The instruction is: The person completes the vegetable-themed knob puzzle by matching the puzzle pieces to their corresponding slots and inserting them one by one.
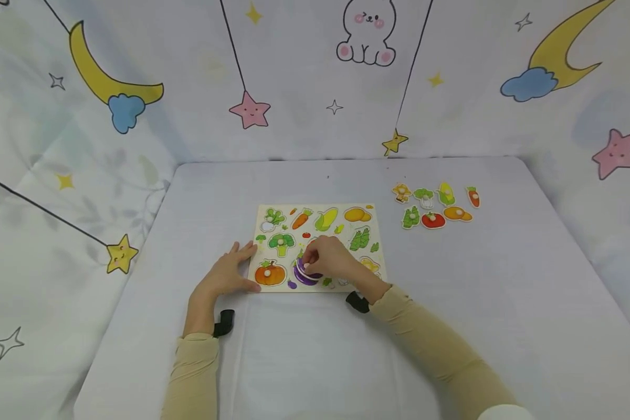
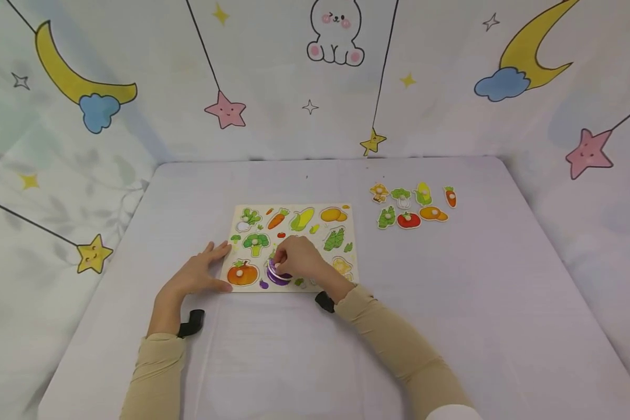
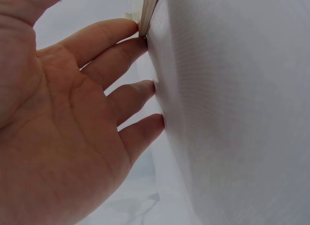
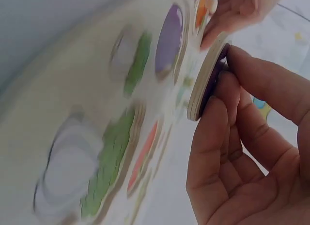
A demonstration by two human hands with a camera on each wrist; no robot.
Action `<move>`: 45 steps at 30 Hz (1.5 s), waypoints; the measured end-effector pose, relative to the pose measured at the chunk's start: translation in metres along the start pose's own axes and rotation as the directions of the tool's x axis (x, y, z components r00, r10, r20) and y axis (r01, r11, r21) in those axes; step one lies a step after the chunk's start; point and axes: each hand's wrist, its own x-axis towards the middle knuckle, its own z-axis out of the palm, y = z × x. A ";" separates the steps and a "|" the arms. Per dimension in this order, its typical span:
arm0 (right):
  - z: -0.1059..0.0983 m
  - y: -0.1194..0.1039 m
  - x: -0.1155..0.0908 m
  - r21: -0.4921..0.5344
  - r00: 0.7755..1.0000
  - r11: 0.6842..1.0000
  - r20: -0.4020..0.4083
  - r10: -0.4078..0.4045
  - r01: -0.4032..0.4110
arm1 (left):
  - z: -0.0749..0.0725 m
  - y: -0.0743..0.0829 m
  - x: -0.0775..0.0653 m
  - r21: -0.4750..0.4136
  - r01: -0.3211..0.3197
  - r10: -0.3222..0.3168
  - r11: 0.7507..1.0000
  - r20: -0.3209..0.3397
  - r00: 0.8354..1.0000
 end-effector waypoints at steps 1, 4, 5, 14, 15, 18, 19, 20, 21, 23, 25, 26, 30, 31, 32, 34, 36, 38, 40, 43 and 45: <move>0.003 -0.003 0.001 0.002 1.000 1.000 0.000 0.002 -0.002 | 0.000 0.001 0.001 0.001 -0.002 0.002 1.000 0.000 1.000; 0.007 -0.007 0.002 0.002 1.000 1.000 -0.001 0.005 -0.005 | 0.000 0.002 0.002 0.007 -0.006 0.006 1.000 -0.003 1.000; 0.008 -0.008 0.002 0.000 1.000 1.000 -0.002 0.002 -0.002 | 0.001 0.002 0.002 0.010 -0.009 0.009 1.000 -0.004 1.000; 0.015 -0.004 0.004 -0.018 1.000 1.000 0.000 0.005 -0.005 | 0.000 0.005 0.002 0.014 -0.022 0.022 1.000 -0.001 1.000; 0.016 -0.004 0.004 -0.021 1.000 1.000 0.003 0.003 -0.003 | 0.000 0.005 0.002 0.011 -0.023 0.023 1.000 -0.001 1.000; 0.016 -0.004 0.005 -0.026 1.000 1.000 0.009 0.007 -0.006 | 0.000 0.005 0.002 0.011 -0.033 0.033 0.999 0.002 0.999; 0.017 -0.004 0.005 -0.029 1.000 1.000 0.011 0.009 -0.009 | 0.000 0.005 0.002 0.009 -0.033 0.033 0.999 0.002 0.999; 0.017 -0.004 0.005 -0.031 1.000 0.999 0.012 0.011 -0.011 | 0.000 0.005 0.002 0.009 -0.035 0.035 0.999 0.003 0.999; 0.017 -0.004 0.005 -0.031 1.000 0.999 0.014 0.015 -0.015 | -0.001 0.005 0.002 0.009 -0.036 0.036 0.999 0.003 0.999; 0.016 -0.004 0.006 -0.031 1.000 0.999 0.021 0.023 -0.023 | -0.001 0.006 0.002 0.008 -0.033 0.033 0.999 0.004 0.999; 0.016 -0.005 0.006 -0.032 0.999 0.999 0.029 0.030 -0.029 | -0.001 0.006 0.001 0.009 -0.032 0.032 0.999 0.005 0.999; 0.016 -0.005 0.006 -0.032 0.999 0.999 0.033 0.033 -0.032 | -0.001 0.006 0.001 0.010 -0.032 0.032 0.999 0.005 0.999; 0.016 -0.005 0.006 -0.045 0.998 0.999 0.046 0.030 -0.028 | 0.000 0.006 0.001 0.006 -0.031 0.031 1.000 0.005 1.000; 0.016 -0.005 0.007 -0.049 0.998 0.999 0.049 0.027 -0.024 | 0.000 0.006 0.001 0.010 -0.034 0.034 0.999 0.006 0.999; 0.016 -0.005 0.007 -0.054 0.998 0.998 0.050 0.023 -0.020 | 0.000 0.006 0.001 0.009 -0.033 0.033 0.999 0.005 0.999; 0.017 -0.006 0.007 -0.061 0.998 0.998 0.055 0.014 -0.011 | 0.000 0.005 0.001 0.010 -0.029 0.029 1.000 0.004 1.000; 0.017 -0.006 0.007 -0.061 0.998 0.998 0.058 0.005 -0.002 | 0.000 0.005 0.001 0.008 -0.022 0.022 1.000 0.004 1.000; 0.016 -0.006 0.006 -0.054 0.998 0.999 0.058 0.000 0.003 | 0.000 0.004 0.000 0.008 -0.015 0.015 1.000 0.004 1.000; 0.016 -0.004 0.005 -0.027 0.998 1.000 0.060 -0.006 0.008 | 0.000 0.004 0.000 0.009 -0.012 0.012 1.000 0.004 1.000; 0.012 0.000 0.001 0.040 0.998 0.999 0.060 -0.012 0.010 | 0.000 0.003 -0.001 0.015 -0.015 0.015 1.000 0.005 1.000; 0.006 0.006 -0.003 0.086 0.998 0.996 0.053 -0.018 0.014 | 0.000 0.003 -0.001 0.016 -0.019 0.019 1.000 0.005 1.000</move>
